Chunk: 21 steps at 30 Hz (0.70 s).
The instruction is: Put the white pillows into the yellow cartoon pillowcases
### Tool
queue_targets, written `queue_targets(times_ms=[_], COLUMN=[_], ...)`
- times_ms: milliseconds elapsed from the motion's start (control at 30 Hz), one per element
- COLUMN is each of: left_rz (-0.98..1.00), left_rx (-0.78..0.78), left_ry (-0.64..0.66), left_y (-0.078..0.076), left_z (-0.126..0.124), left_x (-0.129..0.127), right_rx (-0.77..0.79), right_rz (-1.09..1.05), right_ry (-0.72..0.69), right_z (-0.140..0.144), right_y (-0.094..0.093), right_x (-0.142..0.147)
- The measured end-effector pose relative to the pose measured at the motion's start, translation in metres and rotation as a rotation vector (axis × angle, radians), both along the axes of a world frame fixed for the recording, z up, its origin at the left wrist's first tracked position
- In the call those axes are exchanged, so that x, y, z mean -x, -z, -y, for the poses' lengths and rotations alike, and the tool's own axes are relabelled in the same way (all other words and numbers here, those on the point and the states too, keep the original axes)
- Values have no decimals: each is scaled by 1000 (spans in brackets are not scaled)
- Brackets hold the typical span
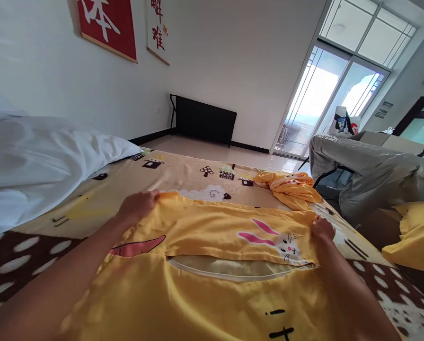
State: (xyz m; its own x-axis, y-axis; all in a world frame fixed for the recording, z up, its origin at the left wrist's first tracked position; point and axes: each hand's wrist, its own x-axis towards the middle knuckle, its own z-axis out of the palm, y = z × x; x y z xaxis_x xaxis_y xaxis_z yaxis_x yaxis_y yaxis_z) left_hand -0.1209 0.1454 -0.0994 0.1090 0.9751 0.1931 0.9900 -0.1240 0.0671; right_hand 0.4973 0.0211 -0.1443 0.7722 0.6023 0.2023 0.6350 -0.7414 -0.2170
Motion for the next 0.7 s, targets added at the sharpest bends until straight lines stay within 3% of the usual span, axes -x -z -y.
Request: queue_targets(times_ms=[133,233,333,467,567,633,700], left_rz=[25,37,32,28,45,49,47], left_rx=[-93,-180,-156,91,209,248,260], left_ry=[-171,-175,21,396,511,493,418], left_y=[-21,-18,-4,20,37,46,49], left_z=[-2,7,24,49,59,56,45], left_x=[-2,-20,-67,-163,-211,-208,-170], right_rx=[-58,-82,-75,32,102,141,183], right_rz=[62,100,143,98,33,-8,-41], right_ry=[-16,-67,-278,-787,-1068,-1110,-1043], right_z=[9,15,8,-18,-34,-38,-34], right_y=[-14,-18,-18,-4,8,11,8], right_x=[10,31,77,176,238,246,219])
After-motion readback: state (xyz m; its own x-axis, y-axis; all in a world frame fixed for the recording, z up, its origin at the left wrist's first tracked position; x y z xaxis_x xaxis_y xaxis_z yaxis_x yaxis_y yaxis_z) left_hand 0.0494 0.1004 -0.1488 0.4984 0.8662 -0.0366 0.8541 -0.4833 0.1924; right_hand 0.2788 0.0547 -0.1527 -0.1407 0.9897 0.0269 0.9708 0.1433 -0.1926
